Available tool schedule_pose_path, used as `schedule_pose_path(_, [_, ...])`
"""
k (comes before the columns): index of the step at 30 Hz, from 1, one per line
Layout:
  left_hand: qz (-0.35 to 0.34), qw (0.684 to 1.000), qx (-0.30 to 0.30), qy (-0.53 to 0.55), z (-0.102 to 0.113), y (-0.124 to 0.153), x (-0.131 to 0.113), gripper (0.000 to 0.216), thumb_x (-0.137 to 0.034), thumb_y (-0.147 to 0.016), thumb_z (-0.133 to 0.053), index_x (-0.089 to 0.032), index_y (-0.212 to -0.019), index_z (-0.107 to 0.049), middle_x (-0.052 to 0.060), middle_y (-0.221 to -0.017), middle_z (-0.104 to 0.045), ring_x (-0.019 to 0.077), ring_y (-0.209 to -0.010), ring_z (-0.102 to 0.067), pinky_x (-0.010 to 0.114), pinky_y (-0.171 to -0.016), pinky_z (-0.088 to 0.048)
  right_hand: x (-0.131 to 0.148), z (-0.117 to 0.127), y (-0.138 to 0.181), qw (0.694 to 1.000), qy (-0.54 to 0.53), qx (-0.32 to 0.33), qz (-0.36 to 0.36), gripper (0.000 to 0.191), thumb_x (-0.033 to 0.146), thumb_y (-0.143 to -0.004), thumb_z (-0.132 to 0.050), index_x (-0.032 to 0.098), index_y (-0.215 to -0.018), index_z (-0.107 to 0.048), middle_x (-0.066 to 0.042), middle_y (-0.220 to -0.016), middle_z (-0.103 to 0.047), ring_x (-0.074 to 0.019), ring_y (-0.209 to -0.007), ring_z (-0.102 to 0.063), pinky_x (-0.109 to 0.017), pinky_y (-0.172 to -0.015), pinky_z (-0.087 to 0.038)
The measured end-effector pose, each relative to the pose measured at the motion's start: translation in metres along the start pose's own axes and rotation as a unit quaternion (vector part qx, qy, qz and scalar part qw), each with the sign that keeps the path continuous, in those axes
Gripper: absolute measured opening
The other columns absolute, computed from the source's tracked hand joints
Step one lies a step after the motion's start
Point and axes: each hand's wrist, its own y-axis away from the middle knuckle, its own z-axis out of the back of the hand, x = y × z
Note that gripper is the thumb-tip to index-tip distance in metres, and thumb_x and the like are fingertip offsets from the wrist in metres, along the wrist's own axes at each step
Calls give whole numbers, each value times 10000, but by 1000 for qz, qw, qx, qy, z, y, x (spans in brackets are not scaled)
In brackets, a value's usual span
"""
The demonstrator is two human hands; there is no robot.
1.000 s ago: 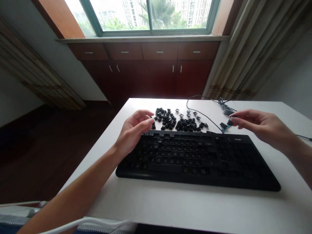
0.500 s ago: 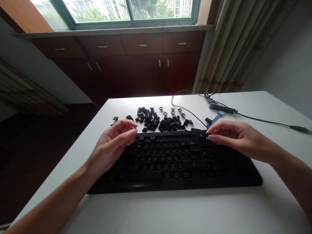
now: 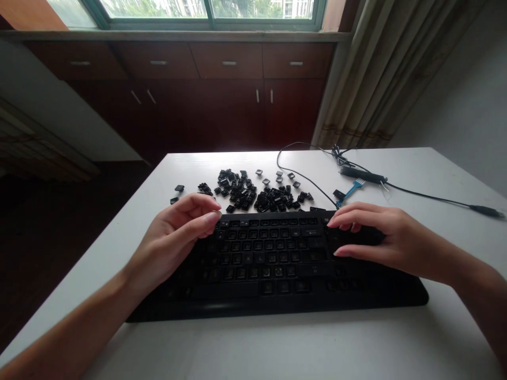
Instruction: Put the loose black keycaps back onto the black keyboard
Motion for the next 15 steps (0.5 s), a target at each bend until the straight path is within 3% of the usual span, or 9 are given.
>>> schedule_pose_path(9, [-22, 997, 3, -70, -1, 2, -4, 107, -308, -891, -679, -240, -973, -668, 2, -796, -587, 119, -695, -543, 217, -577, -468, -3, -5, 1, 997, 54, -5, 53, 275, 376, -886, -703, 298, -1149, -684, -35, -1225, -649, -205, -1063, -657, -339, -922, -564])
schedule_pose_path(12, [-87, 982, 26, -168, -4, 7, -6, 89, -238, -904, -651, -243, -993, -648, 0, -831, -613, 113, -686, -562, 211, -566, -475, -1, -4, 2, 997, 53, 2, 59, 299, 347, -898, -688, 298, -1193, -690, -48, -1214, -657, -208, -1036, -667, -338, -885, -573])
schedule_pose_path(15, [-190, 941, 81, -267, -11, 14, -6, 172, -119, -883, -631, -233, -1013, -624, 2, -843, -641, 112, -692, -573, 222, -604, -492, 1, -2, 3, 997, 56, 4, 61, 301, 313, -913, -664, 310, -1211, -703, -58, -1204, -665, -210, -998, -675, -339, -833, -583])
